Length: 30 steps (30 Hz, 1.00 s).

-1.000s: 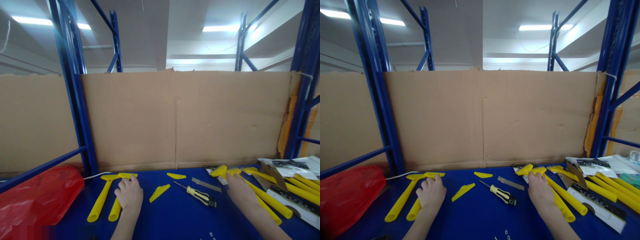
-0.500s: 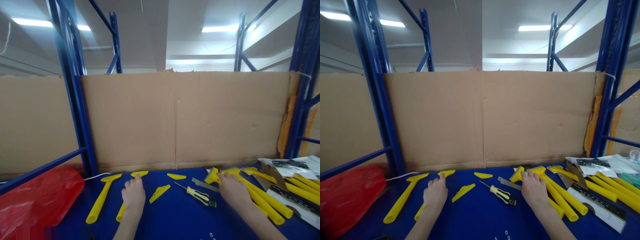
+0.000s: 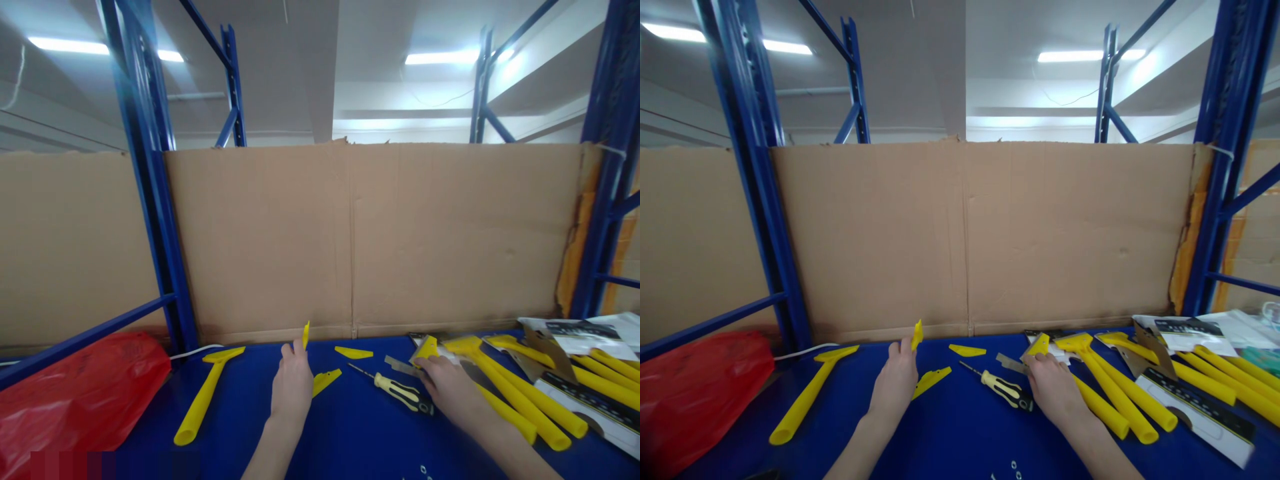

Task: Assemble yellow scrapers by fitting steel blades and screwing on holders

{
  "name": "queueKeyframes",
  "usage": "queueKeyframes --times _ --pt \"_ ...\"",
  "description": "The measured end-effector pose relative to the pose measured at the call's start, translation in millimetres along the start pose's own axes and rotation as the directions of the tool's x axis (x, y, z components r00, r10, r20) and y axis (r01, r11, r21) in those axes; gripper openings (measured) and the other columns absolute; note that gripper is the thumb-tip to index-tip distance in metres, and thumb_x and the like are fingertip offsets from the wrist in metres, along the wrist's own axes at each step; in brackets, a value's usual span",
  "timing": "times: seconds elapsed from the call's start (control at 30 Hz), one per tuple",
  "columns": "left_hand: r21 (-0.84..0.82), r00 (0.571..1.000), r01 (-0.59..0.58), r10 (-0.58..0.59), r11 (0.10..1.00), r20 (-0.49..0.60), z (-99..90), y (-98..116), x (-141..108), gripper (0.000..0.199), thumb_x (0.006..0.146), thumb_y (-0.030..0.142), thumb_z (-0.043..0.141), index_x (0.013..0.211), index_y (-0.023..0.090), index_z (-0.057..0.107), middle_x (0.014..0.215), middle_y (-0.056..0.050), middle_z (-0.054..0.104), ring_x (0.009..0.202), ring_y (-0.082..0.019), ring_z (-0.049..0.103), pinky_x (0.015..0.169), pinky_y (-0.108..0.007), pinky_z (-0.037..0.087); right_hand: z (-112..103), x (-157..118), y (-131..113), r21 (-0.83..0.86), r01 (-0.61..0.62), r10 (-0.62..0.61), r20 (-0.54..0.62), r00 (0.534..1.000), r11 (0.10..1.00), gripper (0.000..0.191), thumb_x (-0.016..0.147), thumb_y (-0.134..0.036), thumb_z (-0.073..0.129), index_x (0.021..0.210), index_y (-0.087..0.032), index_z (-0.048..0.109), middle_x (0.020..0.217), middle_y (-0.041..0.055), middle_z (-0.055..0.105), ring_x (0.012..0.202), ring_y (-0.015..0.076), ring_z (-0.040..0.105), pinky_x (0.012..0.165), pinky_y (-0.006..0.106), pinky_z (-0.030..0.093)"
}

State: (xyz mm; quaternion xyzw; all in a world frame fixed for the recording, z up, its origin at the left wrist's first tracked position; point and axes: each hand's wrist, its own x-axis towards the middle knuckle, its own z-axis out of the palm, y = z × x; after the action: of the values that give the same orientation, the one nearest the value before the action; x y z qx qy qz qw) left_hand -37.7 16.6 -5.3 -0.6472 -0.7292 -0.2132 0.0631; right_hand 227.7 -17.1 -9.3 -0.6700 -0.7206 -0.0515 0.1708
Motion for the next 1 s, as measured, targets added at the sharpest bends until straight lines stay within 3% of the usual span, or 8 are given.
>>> queueKeyframes --times 0.13,0.23,0.33,0.43,0.57,0.83,1.0 --pt "-0.305 1.0 -0.013 0.012 0.952 -0.004 -1.0 4.3 1.9 0.029 0.088 0.025 0.046 0.114 0.014 0.051 0.107 -0.015 0.059 0.085 -0.024 0.066 0.068 -0.032 0.05 3.0 1.2 5.1 0.079 -0.032 0.027 0.063 0.998 0.996 0.03 0.079 -0.007 0.048 0.098 -0.017 0.069 0.093 0.0096 0.072 0.09 0.0229 0.065 0.079 0.029 0.047" --pt "-0.618 1.0 0.018 -0.019 0.786 0.006 0.8 7.8 4.0 0.033 0.081 0.03 0.056 0.111 0.016 0.052 0.093 -0.009 0.063 0.072 -0.022 0.067 0.058 -0.031 0.053 6.3 2.9 8.5 0.143 -0.073 0.06 0.092 0.994 0.987 0.027 0.077 -0.008 0.05 0.094 -0.018 0.068 0.079 0.0043 0.07 0.076 0.0195 0.065 0.067 0.025 0.046" --pt "-0.79 0.988 0.151 -0.058 0.594 0.145 2.8 14.7 3.0 0.036 0.079 0.032 0.058 0.111 0.017 0.049 0.079 -0.002 0.059 0.046 -0.015 0.06 0.036 -0.024 0.046 8.4 3.5 10.8 0.201 -0.115 0.092 0.119 0.989 0.973 0.022 0.073 -0.01 0.054 0.088 -0.019 0.068 0.067 0.0005 0.066 0.064 0.0176 0.062 0.058 0.024 0.042" --pt "-0.848 0.971 0.23 -0.057 0.478 0.231 3.4 22.1 -0.3 0.031 0.08 0.031 0.057 0.106 0.016 0.047 0.074 0.001 0.055 0.041 -0.012 0.058 0.031 -0.02 0.042 9.0 3.4 12.1 0.27 -0.13 0.098 0.129 0.987 0.954 0.018 0.07 -0.008 0.055 0.077 -0.019 0.068 0.06 -0.0019 0.062 0.059 0.0162 0.059 0.055 0.023 0.039" --pt "-0.872 0.953 0.291 -0.045 0.394 0.299 2.5 27.7 -3.9 0.026 0.081 0.03 0.057 0.101 0.017 0.046 0.06 0.004 0.054 0.04 -0.011 0.056 0.031 -0.018 0.042 8.5 4.7 11.1 0.377 -0.132 0.104 0.095 0.99 0.917 0.017 0.066 -0.005 0.054 0.064 -0.018 0.064 0.055 -0.0019 0.06 0.057 0.0161 0.057 0.055 0.024 0.037" --pt "-0.894 0.894 0.438 0.055 0.096 0.444 -5.2 32.1 -7.7 0.024 0.081 0.036 0.057 0.091 0.018 0.045 0.058 0.002 0.058 0.039 -0.01 0.052 0.035 -0.02 0.042 -5.7 7.4 -6.0 0.655 -0.057 0.087 -0.013 0.996 0.754 0.012 0.073 -0.024 0.053 0.068 -0.018 0.062 0.06 0.0001 0.062 0.062 0.0172 0.058 0.059 0.026 0.044" --pt "-0.882 0.875 0.47 0.109 0.045 0.472 -8.6 34.4 -11.5 0.035 0.077 0.048 0.06 0.088 0.022 0.04 0.048 0.009 0.048 0.032 -0.007 0.038 0.03 -0.017 0.031 -7.6 5.1 -17.5 0.761 -0.036 0.072 -0.015 0.997 0.647 0.019 0.072 -0.035 0.056 0.069 -0.018 0.063 0.056 -0.0014 0.058 0.055 0.015 0.054 0.051 0.025 0.043"
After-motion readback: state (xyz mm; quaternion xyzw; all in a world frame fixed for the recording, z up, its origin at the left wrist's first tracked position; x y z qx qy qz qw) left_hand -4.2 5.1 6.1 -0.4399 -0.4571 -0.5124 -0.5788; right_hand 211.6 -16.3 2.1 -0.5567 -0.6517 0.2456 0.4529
